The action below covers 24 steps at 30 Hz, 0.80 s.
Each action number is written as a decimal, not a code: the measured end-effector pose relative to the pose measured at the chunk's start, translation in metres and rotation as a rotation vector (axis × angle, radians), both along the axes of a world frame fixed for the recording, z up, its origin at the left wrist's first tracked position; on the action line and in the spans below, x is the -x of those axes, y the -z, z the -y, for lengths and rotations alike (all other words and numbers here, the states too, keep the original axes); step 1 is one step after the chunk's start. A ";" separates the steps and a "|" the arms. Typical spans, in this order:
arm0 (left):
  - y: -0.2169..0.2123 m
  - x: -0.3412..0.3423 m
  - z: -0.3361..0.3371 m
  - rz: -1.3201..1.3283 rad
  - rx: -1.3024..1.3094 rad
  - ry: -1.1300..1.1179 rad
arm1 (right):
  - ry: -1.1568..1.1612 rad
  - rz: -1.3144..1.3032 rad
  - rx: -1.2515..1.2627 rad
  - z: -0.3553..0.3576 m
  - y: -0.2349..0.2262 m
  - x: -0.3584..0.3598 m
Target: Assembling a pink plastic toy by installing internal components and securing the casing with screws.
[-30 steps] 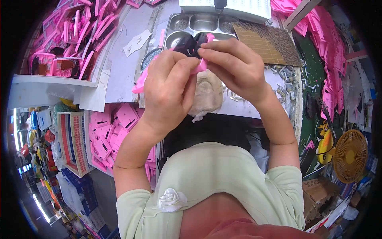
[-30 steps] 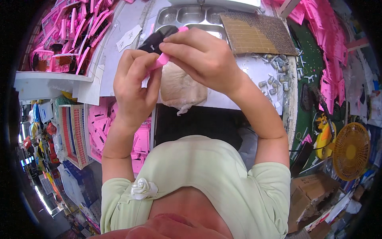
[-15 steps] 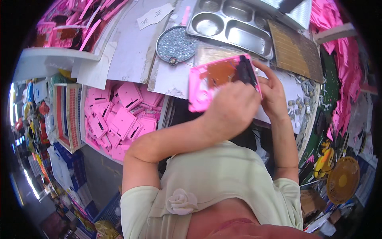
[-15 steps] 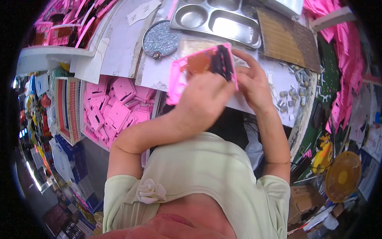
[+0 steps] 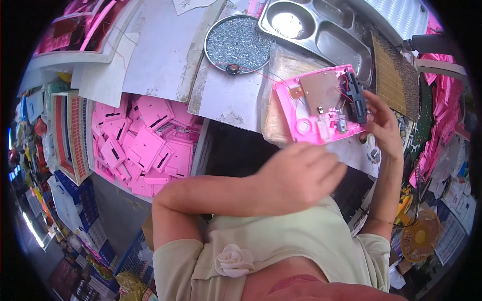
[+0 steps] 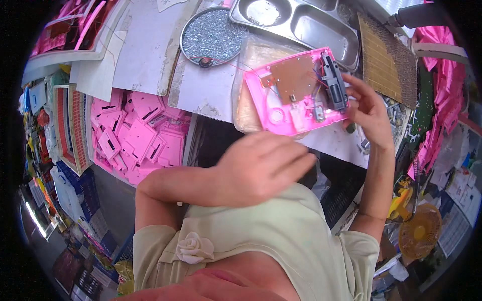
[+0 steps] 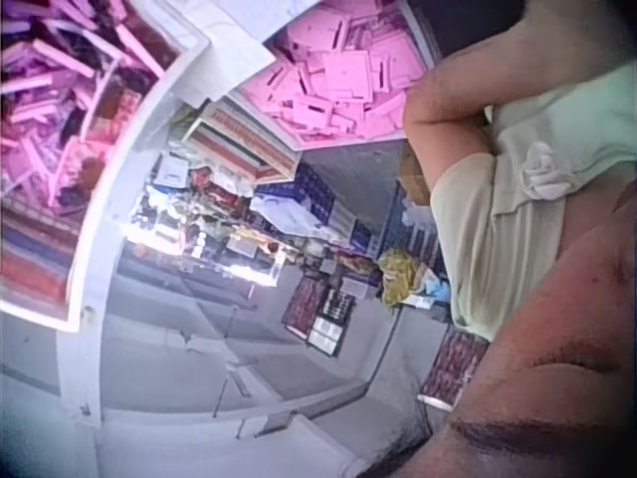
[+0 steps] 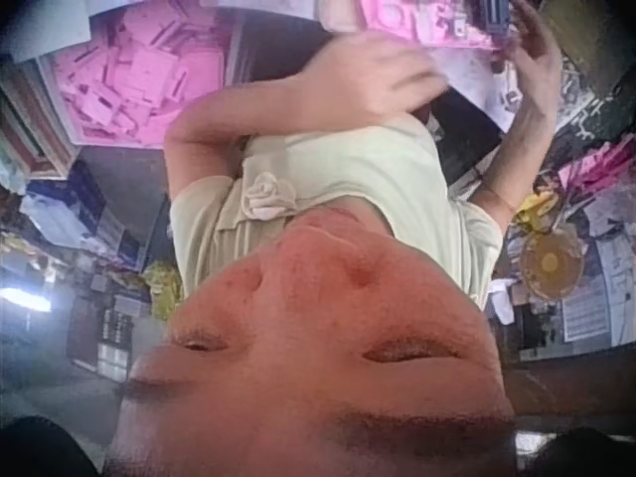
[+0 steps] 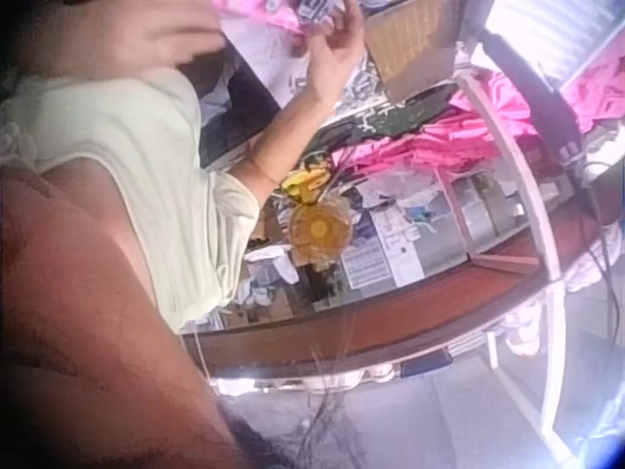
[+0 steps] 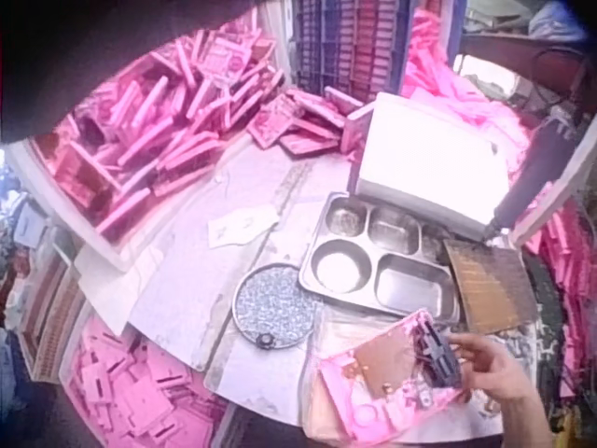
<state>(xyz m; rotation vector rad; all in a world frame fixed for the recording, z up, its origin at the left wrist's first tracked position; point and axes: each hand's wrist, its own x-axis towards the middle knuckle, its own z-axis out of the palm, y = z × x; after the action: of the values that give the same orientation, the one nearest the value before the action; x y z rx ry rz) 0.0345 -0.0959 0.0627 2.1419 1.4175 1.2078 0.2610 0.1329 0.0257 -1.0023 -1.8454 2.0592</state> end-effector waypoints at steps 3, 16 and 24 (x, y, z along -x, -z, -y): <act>0.022 0.040 0.020 -0.040 0.203 -0.141 | -0.083 0.052 -0.032 -0.024 -0.002 0.004; 0.071 0.152 -0.015 -0.296 0.114 -0.570 | -0.433 0.010 -0.618 -0.053 0.003 0.107; 0.082 0.168 -0.021 -0.265 -0.026 -0.569 | -0.307 0.003 -0.874 -0.035 0.008 0.103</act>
<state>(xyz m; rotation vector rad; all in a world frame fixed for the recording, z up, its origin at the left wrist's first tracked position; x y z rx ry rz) -0.1332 -0.0749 -0.0196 2.0358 2.2453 1.1388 0.1577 0.1683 0.0178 -0.4938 -2.6253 1.0888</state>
